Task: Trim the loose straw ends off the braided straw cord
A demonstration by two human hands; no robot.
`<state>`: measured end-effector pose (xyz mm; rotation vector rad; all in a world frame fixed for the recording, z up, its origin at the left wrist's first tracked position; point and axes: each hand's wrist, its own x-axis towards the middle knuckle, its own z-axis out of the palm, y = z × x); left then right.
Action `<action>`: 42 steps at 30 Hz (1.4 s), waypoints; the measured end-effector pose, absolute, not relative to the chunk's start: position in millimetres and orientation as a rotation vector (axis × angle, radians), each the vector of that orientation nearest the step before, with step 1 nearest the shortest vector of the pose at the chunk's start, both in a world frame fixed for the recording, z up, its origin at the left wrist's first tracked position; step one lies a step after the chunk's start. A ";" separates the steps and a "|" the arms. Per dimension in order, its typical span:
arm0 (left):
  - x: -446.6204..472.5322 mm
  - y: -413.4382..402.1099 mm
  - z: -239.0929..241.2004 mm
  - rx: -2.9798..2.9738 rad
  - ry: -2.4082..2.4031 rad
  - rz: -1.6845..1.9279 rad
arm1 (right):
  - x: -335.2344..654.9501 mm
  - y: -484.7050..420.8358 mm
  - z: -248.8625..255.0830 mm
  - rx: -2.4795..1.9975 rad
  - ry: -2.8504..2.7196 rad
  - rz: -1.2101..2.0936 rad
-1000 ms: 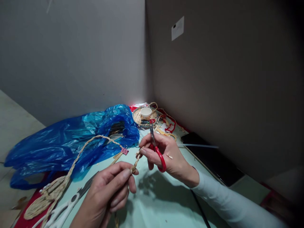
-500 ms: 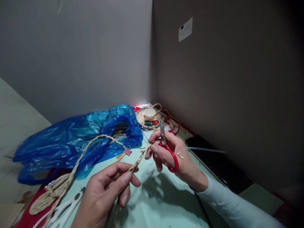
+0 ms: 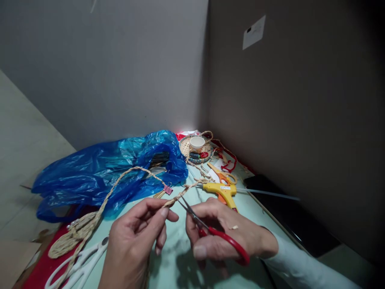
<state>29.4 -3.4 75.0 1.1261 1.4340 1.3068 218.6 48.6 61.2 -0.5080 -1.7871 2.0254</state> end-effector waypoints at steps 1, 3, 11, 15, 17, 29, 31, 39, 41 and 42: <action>29.0 -3.0 74.8 1.121 1.428 1.306 | 218.7 49.3 61.1 -0.521 -1.770 2.056; 28.4 -2.7 74.1 1.115 1.407 1.314 | 219.0 49.9 60.8 -0.526 -1.760 2.093; 30.7 -8.6 71.6 1.137 1.380 1.312 | 214.9 49.5 51.3 -0.476 -1.634 2.305; 31.7 -8.8 71.5 1.127 1.362 1.358 | 215.7 48.9 50.9 -0.417 -1.600 2.339; 32.3 -8.3 71.2 1.102 1.352 1.375 | 216.7 49.0 51.5 -0.409 -1.608 2.348; 36.9 -9.7 63.9 1.135 1.324 1.373 | 214.3 53.3 38.5 -0.223 -1.448 2.395; 37.1 -10.1 60.7 1.164 1.352 1.410 | 212.4 52.1 38.3 -0.201 -1.426 2.378; 41.3 -8.6 51.8 1.175 1.482 1.531 | 202.7 50.8 31.5 -0.152 -1.365 2.323; 42.3 -8.3 51.4 1.139 1.454 1.551 | 201.5 49.8 31.4 -0.150 -1.360 2.309; 42.5 -8.3 51.0 1.120 1.434 1.561 | 201.1 49.2 31.8 -0.146 -1.357 2.308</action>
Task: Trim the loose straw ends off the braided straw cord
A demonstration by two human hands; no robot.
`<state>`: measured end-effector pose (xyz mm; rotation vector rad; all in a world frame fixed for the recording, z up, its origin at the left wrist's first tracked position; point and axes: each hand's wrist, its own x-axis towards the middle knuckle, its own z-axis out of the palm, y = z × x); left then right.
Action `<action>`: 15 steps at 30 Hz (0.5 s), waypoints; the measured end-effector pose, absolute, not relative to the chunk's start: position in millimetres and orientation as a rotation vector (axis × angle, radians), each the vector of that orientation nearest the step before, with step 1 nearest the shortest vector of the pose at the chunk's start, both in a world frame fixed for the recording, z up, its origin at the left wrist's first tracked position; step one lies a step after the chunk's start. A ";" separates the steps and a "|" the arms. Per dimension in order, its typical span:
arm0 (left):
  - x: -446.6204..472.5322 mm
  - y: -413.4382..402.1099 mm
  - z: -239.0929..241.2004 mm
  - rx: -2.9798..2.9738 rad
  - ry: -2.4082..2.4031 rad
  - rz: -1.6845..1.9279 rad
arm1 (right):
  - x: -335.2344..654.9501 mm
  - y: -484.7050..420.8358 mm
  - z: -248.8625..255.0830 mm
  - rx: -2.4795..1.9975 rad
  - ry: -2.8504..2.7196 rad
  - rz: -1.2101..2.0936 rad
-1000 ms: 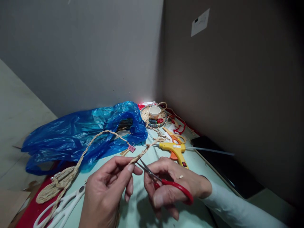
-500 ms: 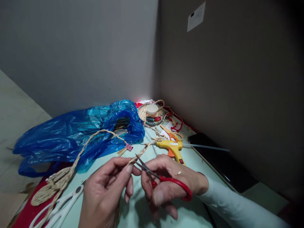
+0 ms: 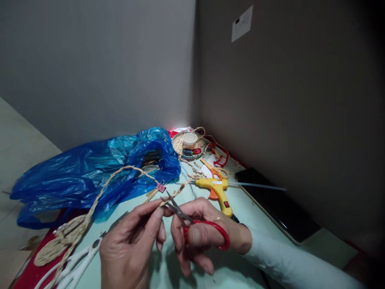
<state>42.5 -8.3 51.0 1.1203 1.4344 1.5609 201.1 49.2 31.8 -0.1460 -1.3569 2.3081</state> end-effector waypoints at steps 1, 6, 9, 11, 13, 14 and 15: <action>42.3 -8.4 50.5 1.103 1.409 1.571 | 200.6 48.5 32.2 -0.137 -1.350 2.312; 38.8 -9.3 50.0 0.970 1.268 1.593 | 199.3 45.9 32.3 -0.146 -1.339 2.310; 37.6 -8.1 53.9 0.928 1.243 1.587 | 200.2 44.5 31.5 -0.235 -1.384 2.254; 37.3 -6.7 56.7 0.921 1.234 1.580 | 201.5 44.0 32.3 -0.289 -1.415 2.223; 37.4 -5.6 58.4 0.927 1.222 1.571 | 202.8 44.3 34.4 -0.319 -1.455 2.198; 37.8 -5.3 59.0 0.934 1.218 1.565 | 203.3 44.8 35.8 -0.332 -1.484 2.182; 38.3 -5.2 59.5 0.942 1.213 1.559 | 203.7 45.3 37.1 -0.346 -1.517 2.153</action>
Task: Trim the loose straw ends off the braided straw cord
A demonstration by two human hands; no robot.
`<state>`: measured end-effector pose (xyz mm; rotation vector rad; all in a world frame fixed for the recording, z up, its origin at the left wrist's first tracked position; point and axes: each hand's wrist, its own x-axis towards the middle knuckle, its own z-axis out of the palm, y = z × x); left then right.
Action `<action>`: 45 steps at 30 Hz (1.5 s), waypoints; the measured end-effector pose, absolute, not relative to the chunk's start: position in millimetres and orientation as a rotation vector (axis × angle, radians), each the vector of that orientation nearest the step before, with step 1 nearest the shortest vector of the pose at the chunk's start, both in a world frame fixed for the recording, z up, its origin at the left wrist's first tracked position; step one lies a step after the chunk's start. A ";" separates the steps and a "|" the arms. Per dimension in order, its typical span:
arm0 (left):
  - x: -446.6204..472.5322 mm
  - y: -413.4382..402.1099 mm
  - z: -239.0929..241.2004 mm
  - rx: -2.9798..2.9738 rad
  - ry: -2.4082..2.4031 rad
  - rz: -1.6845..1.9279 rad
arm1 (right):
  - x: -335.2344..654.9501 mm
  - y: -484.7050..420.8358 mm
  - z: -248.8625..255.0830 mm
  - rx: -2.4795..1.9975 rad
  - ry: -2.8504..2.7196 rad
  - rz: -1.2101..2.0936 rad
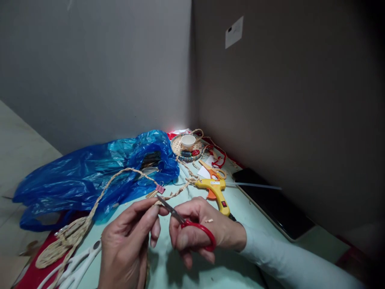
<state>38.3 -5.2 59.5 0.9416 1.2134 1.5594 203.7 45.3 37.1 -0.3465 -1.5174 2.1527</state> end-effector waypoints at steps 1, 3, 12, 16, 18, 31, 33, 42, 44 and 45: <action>39.2 -5.3 60.0 0.945 1.208 1.550 | 203.8 45.8 38.4 -0.361 -1.553 2.097; 41.9 -6.1 61.8 0.937 1.203 1.527 | 203.7 46.4 40.6 -0.380 -1.628 1.877; 44.7 -8.7 60.1 0.995 1.338 1.466 | 205.8 53.9 46.5 -0.603 -1.421 1.318; 42.6 -1.4 50.4 1.239 1.443 1.335 | 205.7 66.3 43.6 -0.621 -1.473 1.426; 42.7 4.6 46.8 1.317 1.465 1.245 | 206.5 71.4 42.9 -0.594 -1.450 1.399; -10.2 34.7 -20.4 2.127 1.757 0.773 | 231.0 103.8 49.1 -0.581 -1.123 1.064; -4.3 35.2 -30.1 2.253 1.731 0.653 | 230.8 104.3 49.3 -0.564 -1.117 1.059; 13.6 -5.6 -47.6 2.593 1.310 0.348 | 230.8 100.3 66.0 -0.554 -1.182 1.037; 15.8 -16.0 -54.4 2.635 1.124 0.322 | 230.3 97.1 76.7 -0.555 -1.223 1.025; 19.2 -20.4 -57.6 2.645 1.034 0.314 | 229.4 95.1 82.7 -0.558 -1.243 1.021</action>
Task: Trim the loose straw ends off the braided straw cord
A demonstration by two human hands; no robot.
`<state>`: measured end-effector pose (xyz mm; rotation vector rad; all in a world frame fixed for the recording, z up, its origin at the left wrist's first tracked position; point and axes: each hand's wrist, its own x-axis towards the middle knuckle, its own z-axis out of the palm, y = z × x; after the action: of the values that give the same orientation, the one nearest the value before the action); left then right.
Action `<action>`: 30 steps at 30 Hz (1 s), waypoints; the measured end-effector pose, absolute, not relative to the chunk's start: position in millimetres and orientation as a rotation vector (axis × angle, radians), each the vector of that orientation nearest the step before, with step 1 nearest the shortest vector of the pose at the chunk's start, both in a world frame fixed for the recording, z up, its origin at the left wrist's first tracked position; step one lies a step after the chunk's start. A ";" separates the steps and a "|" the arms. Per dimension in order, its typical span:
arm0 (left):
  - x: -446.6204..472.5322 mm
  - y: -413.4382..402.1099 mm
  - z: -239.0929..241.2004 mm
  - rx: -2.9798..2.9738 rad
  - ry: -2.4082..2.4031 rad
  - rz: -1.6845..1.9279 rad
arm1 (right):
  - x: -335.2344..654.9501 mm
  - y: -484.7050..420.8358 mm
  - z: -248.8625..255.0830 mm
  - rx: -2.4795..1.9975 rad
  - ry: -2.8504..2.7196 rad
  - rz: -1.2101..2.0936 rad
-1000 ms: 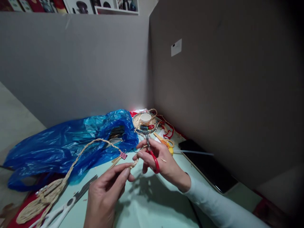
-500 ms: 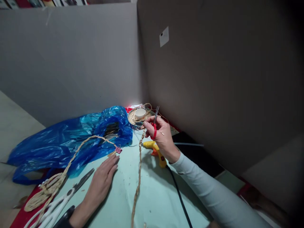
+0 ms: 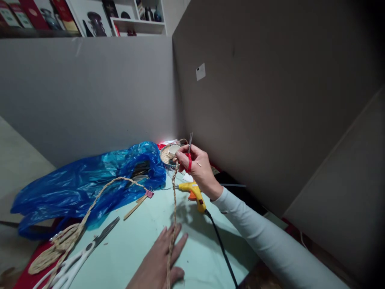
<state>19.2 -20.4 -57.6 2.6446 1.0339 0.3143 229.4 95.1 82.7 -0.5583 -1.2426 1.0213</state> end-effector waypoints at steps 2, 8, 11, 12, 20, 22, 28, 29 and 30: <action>32.9 -27.7 -62.6 2.642 0.868 0.304 | 226.3 90.2 95.1 -0.567 -1.283 1.021; 108.4 -51.1 -53.6 2.545 0.353 0.258 | 211.6 69.5 128.0 -0.592 -1.416 1.008; 118.5 -58.2 -34.4 2.510 0.259 0.295 | 207.4 57.4 139.0 -0.598 -1.463 0.980; 113.2 -57.6 -28.0 2.504 0.260 0.315 | 207.1 53.8 141.5 -0.603 -1.472 0.966; 25.9 -18.6 -21.5 2.490 0.952 0.477 | 208.9 45.1 136.1 -0.685 -1.451 0.877; 22.4 -19.5 -24.9 2.490 1.069 0.483 | 206.0 46.9 130.7 -0.697 -1.445 0.880; 37.0 -58.9 -24.7 2.486 0.969 0.524 | 201.3 51.5 122.2 -0.705 -1.453 0.919; 37.1 -65.8 -23.0 2.475 0.964 0.546 | 202.3 51.9 121.5 -0.707 -1.455 0.927; 35.4 -71.5 -20.7 2.466 0.968 0.569 | 203.6 52.2 120.5 -0.709 -1.457 0.933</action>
<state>35.4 -71.5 -20.7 2.4659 0.9676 0.5693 203.6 52.2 120.5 -0.7090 -1.4569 0.9329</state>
